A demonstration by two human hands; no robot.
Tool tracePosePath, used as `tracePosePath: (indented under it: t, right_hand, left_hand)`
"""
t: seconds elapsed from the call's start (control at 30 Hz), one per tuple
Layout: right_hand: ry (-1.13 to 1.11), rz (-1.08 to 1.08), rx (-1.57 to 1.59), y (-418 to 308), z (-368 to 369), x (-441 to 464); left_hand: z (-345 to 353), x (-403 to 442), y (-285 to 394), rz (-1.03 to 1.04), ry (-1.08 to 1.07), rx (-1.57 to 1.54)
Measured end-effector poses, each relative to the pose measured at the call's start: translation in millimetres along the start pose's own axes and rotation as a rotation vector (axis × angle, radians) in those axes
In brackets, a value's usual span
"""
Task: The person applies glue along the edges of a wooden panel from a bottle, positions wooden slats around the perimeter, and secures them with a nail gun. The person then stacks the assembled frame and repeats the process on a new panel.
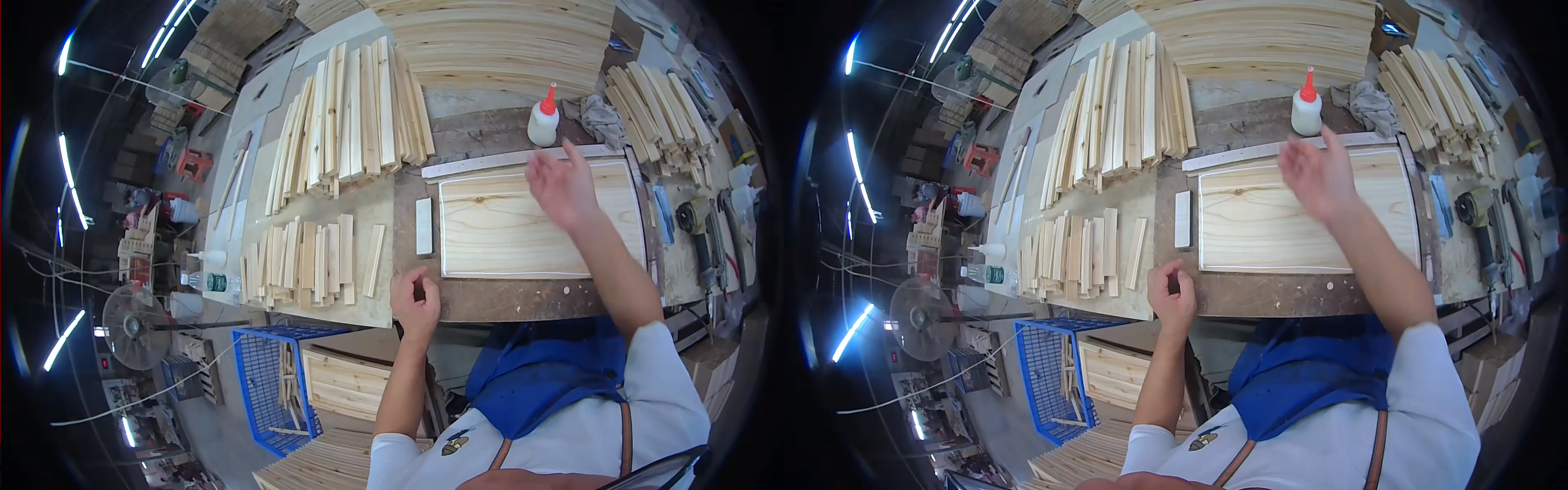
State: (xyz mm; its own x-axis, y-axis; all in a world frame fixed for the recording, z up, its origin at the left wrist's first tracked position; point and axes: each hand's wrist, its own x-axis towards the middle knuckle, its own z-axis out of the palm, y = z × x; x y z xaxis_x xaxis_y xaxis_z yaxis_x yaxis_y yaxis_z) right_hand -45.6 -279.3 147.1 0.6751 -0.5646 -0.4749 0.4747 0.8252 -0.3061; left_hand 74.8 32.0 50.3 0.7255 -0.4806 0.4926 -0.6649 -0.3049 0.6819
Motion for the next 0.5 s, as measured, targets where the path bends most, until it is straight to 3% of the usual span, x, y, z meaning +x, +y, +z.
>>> tracePosePath:
  t: [0.07, 0.1, 0.13, 0.2, 0.23, 0.4, 0.5]
  right_hand:
    - [-0.376, -0.083, -0.458, 16, -48, -50]
    - [-0.238, -0.158, -0.624, 31, -56, -82]
    - [-0.302, -0.278, -0.759, 39, -86, -100]
    - [-0.418, -0.721, -1.194, 47, -143, -127]
    - [-0.432, -0.712, -1.194, 42, -158, -130]
    - [-0.68, -1.147, -1.494, 26, -187, -141]
    - [-0.601, -1.162, -1.468, 33, -183, -138]
  left_hand:
    - [-1, 3, 3, -0.134, -0.007, -0.063]
    - [-3, 9, 4, -0.134, 0.005, -0.056]
    - [-6, 18, 4, -0.105, -0.006, -0.032]
    - [-13, 40, 2, -0.056, -0.029, 0.017]
    - [-15, 55, -1, -0.006, -0.016, 0.067]
    - [-26, 172, -39, 0.187, 0.06, 0.402]
    - [-39, 245, -61, 0.151, 0.166, 0.64]
